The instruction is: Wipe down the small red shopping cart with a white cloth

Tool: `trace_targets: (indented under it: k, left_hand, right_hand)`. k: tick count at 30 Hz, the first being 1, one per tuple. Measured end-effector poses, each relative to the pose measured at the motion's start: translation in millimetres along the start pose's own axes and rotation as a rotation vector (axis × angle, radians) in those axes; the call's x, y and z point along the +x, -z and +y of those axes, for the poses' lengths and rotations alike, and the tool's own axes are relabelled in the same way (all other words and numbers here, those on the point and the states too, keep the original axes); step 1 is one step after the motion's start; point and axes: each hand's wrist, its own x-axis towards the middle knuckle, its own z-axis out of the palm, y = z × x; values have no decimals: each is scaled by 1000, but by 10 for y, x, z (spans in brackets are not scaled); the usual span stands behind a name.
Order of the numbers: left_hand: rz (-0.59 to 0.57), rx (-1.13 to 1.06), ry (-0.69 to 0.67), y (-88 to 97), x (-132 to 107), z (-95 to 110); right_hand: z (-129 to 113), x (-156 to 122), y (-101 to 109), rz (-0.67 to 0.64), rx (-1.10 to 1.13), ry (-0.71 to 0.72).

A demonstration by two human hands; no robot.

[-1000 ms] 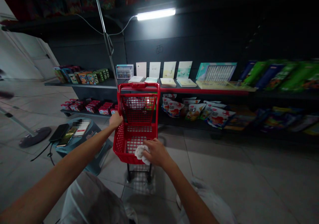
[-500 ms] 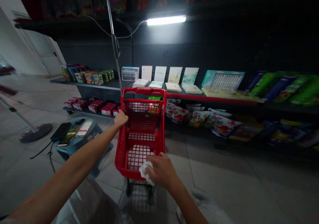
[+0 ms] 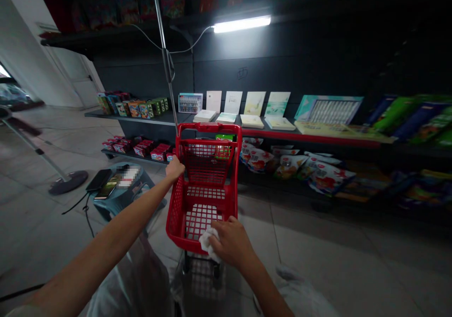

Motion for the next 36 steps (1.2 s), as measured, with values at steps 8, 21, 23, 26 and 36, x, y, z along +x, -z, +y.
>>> trace_targets:
  k: [8, 21, 23, 26, 36]
  left_hand:
    - [-21, -125, -42, -70, -103, -186]
    - [-108, -429, -213, -150, -259, -426]
    - [-106, -428, -203, -131, -271, -427]
    - [-97, -446, -209, -115, -290, -432]
    - [-105, -344, -180, 0, -329, -384]
  right_hand:
    - [18, -32, 19, -23, 19, -16]
    - [154, 332, 166, 211, 311, -77]
    - [213, 710, 231, 322, 282, -15]
    - [244, 1392, 333, 481, 173, 73]
    - [156, 3055, -14, 722, 52, -38]
